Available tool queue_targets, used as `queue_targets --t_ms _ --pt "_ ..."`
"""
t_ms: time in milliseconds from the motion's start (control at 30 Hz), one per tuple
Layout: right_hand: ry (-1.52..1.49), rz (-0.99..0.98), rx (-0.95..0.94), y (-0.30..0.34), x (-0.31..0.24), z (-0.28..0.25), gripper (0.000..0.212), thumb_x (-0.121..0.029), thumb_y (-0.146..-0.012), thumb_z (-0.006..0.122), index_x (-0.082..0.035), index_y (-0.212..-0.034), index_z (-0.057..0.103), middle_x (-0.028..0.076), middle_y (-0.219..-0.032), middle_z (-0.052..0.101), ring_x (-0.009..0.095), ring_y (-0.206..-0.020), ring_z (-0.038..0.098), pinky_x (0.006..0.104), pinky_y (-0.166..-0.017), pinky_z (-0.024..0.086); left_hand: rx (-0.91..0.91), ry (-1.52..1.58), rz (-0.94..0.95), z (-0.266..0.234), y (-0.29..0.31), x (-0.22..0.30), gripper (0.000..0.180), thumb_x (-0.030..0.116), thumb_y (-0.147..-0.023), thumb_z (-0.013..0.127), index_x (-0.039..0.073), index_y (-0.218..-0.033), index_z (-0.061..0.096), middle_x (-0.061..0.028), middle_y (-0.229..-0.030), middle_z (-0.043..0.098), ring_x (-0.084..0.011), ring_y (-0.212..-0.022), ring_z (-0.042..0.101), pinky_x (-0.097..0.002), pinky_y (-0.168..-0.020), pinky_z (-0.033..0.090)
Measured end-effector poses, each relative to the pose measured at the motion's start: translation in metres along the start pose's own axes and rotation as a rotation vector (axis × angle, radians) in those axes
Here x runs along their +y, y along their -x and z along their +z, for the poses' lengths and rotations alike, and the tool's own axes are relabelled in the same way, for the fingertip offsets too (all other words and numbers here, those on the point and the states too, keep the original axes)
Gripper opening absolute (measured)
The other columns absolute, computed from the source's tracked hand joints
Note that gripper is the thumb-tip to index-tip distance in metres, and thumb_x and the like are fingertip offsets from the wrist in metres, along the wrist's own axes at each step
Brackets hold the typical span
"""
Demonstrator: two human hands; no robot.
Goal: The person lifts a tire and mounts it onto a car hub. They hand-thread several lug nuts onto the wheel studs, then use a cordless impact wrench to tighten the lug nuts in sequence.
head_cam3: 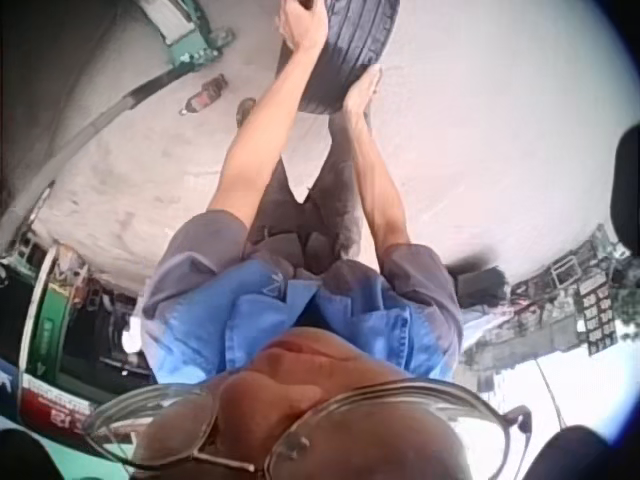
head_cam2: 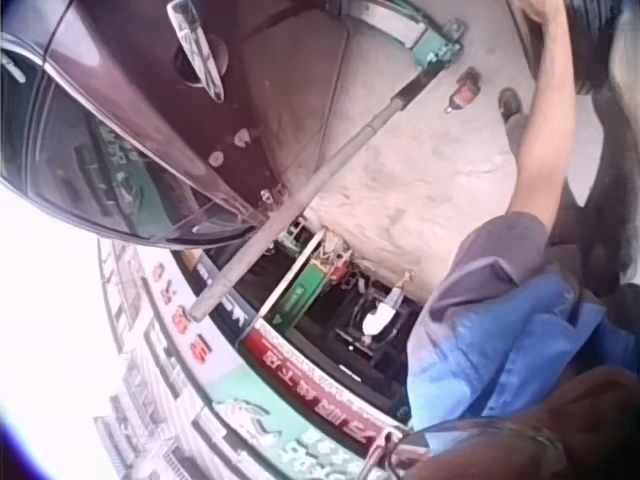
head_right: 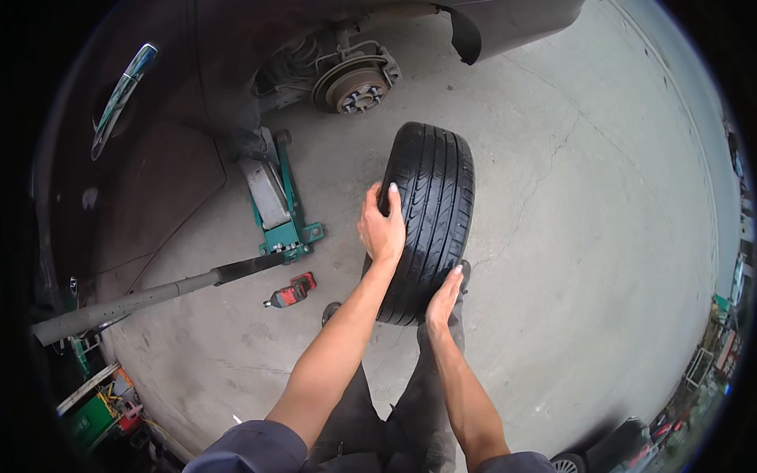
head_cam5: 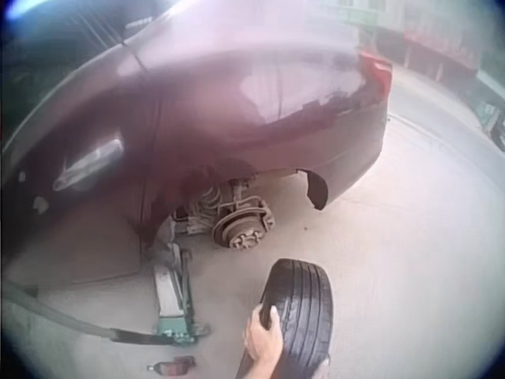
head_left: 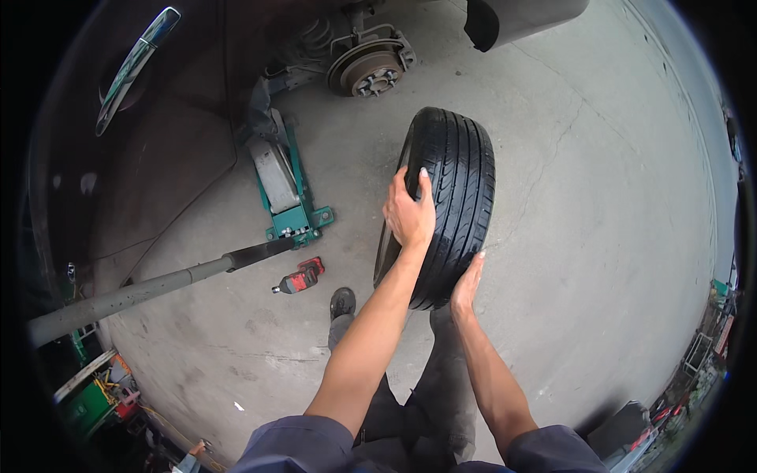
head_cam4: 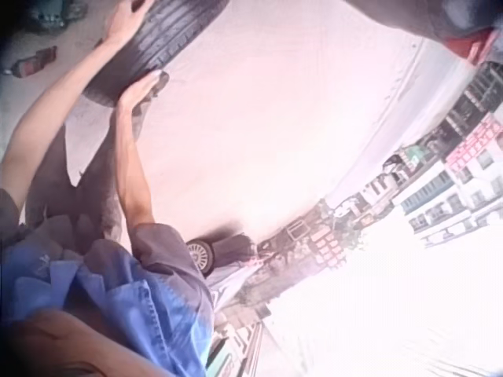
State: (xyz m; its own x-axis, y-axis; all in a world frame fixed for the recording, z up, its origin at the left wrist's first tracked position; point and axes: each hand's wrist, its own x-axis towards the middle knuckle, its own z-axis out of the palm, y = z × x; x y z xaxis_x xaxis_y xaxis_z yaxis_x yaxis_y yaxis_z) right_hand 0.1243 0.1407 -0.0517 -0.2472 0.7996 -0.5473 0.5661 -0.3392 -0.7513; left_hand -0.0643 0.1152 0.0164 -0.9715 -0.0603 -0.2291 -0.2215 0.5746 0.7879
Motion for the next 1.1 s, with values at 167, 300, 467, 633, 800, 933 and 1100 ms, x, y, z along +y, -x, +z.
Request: queue_targets --t_ms 167,300,467,633,800,933,1100 --pt "0.004 0.084 -0.129 -0.124 -0.108 -0.001 0.108 -0.079 -0.096 0.040 0.012 -0.153 0.031 0.028 -0.155 0.041 0.036 -0.144 0.041 0.0426 -0.120 0.031 -0.135 0.057 0.063 0.056 -0.058 0.052 0.053 0.042 -0.101 0.056 0.007 -0.141 0.058 -0.0224 -0.146 0.054 -0.0374 -0.144 0.042 -0.0582 -0.122 0.023" --pt "-0.031 0.336 -0.328 -0.221 -0.186 0.012 0.115 -0.088 -0.090 0.033 0.007 -0.155 0.028 0.026 -0.149 0.050 0.044 -0.130 0.055 0.0664 -0.103 0.044 -0.118 -0.249 -0.100 0.058 -0.032 -0.022 0.057 0.050 -0.107 0.042 0.012 -0.148 0.052 -0.0183 -0.148 0.053 -0.0360 -0.143 0.043 -0.0596 -0.124 0.013" --pt "0.216 0.444 -0.381 -0.319 -0.235 0.025 0.103 -0.083 -0.095 0.020 -0.001 -0.158 0.026 0.027 -0.149 0.050 0.050 -0.123 0.060 0.0732 -0.098 0.046 0.060 -0.235 0.204 0.100 -0.069 0.014 0.049 0.044 -0.107 0.046 0.009 -0.135 0.064 -0.0149 -0.128 0.067 -0.0349 -0.125 0.058 -0.0520 -0.122 0.024" --pt "0.744 -0.171 0.125 -0.411 -0.208 -0.002 0.086 -0.070 -0.103 0.026 -0.003 -0.156 0.034 0.026 -0.148 0.051 0.047 -0.124 0.059 0.0531 -0.096 0.055 0.139 -0.218 0.335 0.134 -0.084 0.049 0.040 0.037 -0.100 0.057 0.007 -0.125 0.070 -0.0114 -0.117 0.072 -0.0293 -0.115 0.064 -0.0503 -0.122 0.026" --pt "0.648 -0.298 -0.125 -0.462 -0.168 -0.045 0.066 -0.062 -0.104 0.020 -0.030 -0.162 0.021 0.015 -0.153 0.048 0.042 -0.127 0.054 0.0585 -0.089 0.055 0.030 -0.212 0.421 0.148 -0.095 0.052 0.054 0.045 -0.093 0.064 0.003 -0.128 0.068 -0.0150 -0.122 0.071 -0.0305 -0.116 0.064 -0.0499 -0.121 0.028" --pt "0.660 0.113 -0.047 -0.382 -0.206 -0.041 0.056 -0.052 -0.105 0.018 -0.034 -0.158 0.021 0.017 -0.136 0.056 0.037 -0.091 0.064 0.0569 -0.071 0.058 -0.082 -0.220 0.548 0.149 -0.124 0.057 0.059 0.050 -0.090 0.065 0.003 -0.127 0.069 -0.0161 -0.121 0.071 -0.0314 -0.116 0.065 -0.0488 -0.122 0.029" --pt "0.962 -0.025 -0.303 -0.359 -0.208 -0.087 0.041 -0.041 -0.106 0.037 -0.008 -0.130 0.038 0.020 -0.097 0.066 0.031 -0.086 0.068 0.0461 -0.077 0.057 -0.322 -0.118 0.671 0.130 -0.183 0.050 0.046 0.045 -0.096 0.062 0.007 -0.119 0.073 -0.0117 -0.117 0.074 -0.0257 -0.114 0.067 -0.0509 -0.126 0.020"
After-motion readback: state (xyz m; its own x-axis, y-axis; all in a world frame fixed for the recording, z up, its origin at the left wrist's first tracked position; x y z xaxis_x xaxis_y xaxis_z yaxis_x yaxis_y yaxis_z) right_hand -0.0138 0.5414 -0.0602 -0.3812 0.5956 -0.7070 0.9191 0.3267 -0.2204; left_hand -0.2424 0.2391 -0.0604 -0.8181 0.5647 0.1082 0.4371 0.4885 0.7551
